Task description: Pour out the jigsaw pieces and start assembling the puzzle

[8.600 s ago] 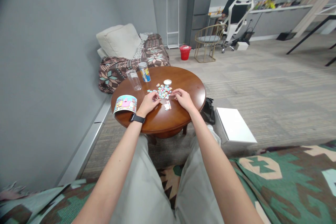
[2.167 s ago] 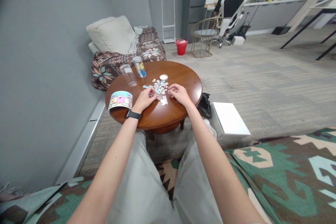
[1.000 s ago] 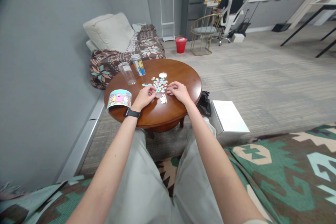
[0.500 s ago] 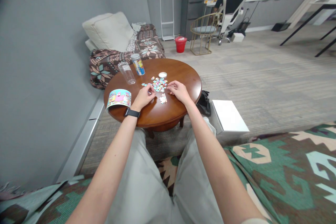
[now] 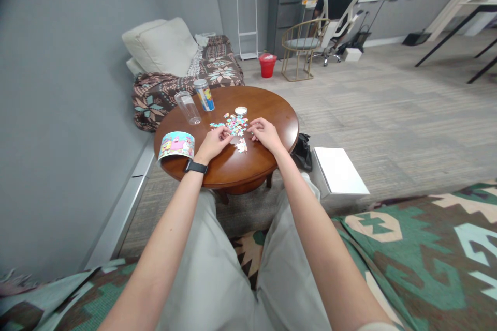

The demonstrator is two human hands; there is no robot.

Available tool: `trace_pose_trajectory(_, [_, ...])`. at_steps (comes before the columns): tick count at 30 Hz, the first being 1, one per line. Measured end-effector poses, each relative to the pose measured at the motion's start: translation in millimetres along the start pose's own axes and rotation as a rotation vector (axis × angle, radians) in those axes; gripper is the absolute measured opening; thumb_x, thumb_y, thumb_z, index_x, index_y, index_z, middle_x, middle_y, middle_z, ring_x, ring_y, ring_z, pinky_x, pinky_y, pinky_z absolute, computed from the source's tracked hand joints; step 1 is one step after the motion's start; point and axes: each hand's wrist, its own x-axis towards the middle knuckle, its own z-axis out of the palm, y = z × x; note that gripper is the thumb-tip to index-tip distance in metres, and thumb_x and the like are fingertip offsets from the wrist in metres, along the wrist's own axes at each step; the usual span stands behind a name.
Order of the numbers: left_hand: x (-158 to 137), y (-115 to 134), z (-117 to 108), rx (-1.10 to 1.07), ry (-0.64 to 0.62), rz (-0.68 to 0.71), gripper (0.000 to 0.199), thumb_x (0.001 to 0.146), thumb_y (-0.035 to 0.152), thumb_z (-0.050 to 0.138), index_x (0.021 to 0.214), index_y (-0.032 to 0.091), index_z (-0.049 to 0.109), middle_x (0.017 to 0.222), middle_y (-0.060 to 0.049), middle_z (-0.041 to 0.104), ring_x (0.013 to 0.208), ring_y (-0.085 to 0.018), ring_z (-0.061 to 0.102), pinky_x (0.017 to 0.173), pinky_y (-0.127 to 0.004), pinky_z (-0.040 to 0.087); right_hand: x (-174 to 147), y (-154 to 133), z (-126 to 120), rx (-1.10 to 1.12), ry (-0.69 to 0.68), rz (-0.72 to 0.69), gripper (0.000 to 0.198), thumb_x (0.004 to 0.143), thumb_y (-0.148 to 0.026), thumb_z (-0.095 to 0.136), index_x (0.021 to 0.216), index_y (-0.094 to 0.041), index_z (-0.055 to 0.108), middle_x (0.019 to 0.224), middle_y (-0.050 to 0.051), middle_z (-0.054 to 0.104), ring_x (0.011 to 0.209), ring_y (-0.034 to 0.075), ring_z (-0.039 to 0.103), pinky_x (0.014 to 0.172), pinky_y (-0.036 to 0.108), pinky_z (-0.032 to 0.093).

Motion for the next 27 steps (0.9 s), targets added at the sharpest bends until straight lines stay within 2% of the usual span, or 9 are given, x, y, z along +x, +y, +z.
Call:
trace_pose_trajectory(5, [0.8,-3.0,0.4,0.002,0.001,-0.014,0.012,0.090,0.017,0.055,0.100,0.019,0.060,0.079,-0.001,0.066,0.076,-0.016,0.063,0.076,-0.028,0.048,1.6,2.1,1.3,0.030,0.021,-0.018,0.016,0.077,-0.028,0.070,0.088,-0.021,0.060,0.085,0.004,0.075,0.077,0.016,0.072,0.078,0.031,0.059])
trace_pose_trajectory(8, [1.4,-4.9,0.9,-0.032,-0.008,-0.051,0.016,0.092,0.016,0.049,0.105,0.019,0.057,0.078,0.000,0.066,0.075,-0.016,0.065,0.077,-0.029,0.048,1.5,1.6,2.9,0.035,0.007,-0.010,0.013,0.080,-0.029,0.065,0.088,-0.022,0.058,0.087,0.005,0.075,0.077,0.015,0.071,0.078,0.032,0.057])
trace_pose_trajectory(12, [1.3,-5.4,0.7,-0.046,-0.013,-0.063,0.017,0.091,0.012,0.046,0.103,0.021,0.054,0.076,0.002,0.064,0.072,-0.016,0.065,0.076,-0.028,0.047,-2.0,-3.1,3.4,0.001,-0.006,-0.022,0.020,0.080,-0.036,0.064,0.092,-0.023,0.056,0.081,0.002,0.074,0.075,0.015,0.068,0.077,0.031,0.053])
trace_pose_trajectory(14, [0.8,-5.0,0.1,-0.041,-0.007,-0.060,0.016,0.089,0.010,0.046,0.098,0.022,0.051,0.075,0.002,0.063,0.070,-0.015,0.063,0.073,-0.028,0.046,-4.0,-5.8,2.5,-0.059,0.005,-0.037,0.023,0.078,-0.040,0.066,0.087,-0.024,0.054,0.071,-0.002,0.067,0.069,0.015,0.063,0.069,0.028,0.049])
trace_pose_trajectory(16, [0.1,-4.6,-0.6,-0.032,-0.002,-0.061,0.015,0.087,0.009,0.046,0.092,0.023,0.047,0.072,0.003,0.061,0.067,-0.015,0.061,0.071,-0.028,0.045,-5.0,-7.1,1.1,-0.142,0.050,-0.063,0.026,0.075,-0.040,0.068,0.077,-0.024,0.048,0.061,-0.006,0.054,0.059,0.013,0.052,0.060,0.025,0.041])
trace_pose_trajectory(18, [-0.6,-4.2,-0.8,-0.030,0.001,-0.070,0.016,0.085,0.007,0.046,0.088,0.023,0.044,0.068,0.005,0.059,0.064,-0.015,0.059,0.069,-0.028,0.043,-4.8,-6.5,-0.2,-0.153,0.083,-0.084,0.027,0.071,-0.034,0.066,0.073,-0.025,0.041,0.059,-0.008,0.043,0.054,0.011,0.041,0.055,0.024,0.032])
trace_pose_trajectory(21, [-1.4,-4.0,0.1,-0.073,-0.001,-0.056,0.014,0.090,0.010,0.044,0.091,0.024,0.042,0.066,0.006,0.059,0.062,-0.015,0.059,0.070,-0.028,0.044,-2.6,-3.6,-1.1,-0.173,0.057,-0.112,0.021,0.061,-0.020,0.056,0.077,-0.024,0.043,0.059,-0.009,0.033,0.054,0.011,0.035,0.055,0.024,0.028])
trace_pose_trajectory(24, [-1.5,-4.4,1.1,-0.141,-0.005,-0.035,0.011,0.094,0.014,0.045,0.097,0.023,0.041,0.075,0.003,0.066,0.068,-0.015,0.063,0.075,-0.029,0.048,-0.7,-0.8,-0.4,-0.150,0.053,-0.140,0.032,0.054,-0.017,0.051,0.085,-0.024,0.046,0.061,-0.009,0.038,0.056,0.012,0.037,0.055,0.024,0.030])
trace_pose_trajectory(27, [-1.1,-5.5,0.5,-0.129,-0.013,-0.032,0.008,0.095,0.015,0.046,0.091,0.023,0.045,0.087,-0.002,0.069,0.081,-0.017,0.066,0.081,-0.031,0.049,-0.5,1.8,0.5,-0.095,0.001,-0.119,0.041,0.056,-0.019,0.051,0.097,-0.024,0.046,0.073,-0.005,0.057,0.055,0.011,0.041,0.054,0.024,0.032])
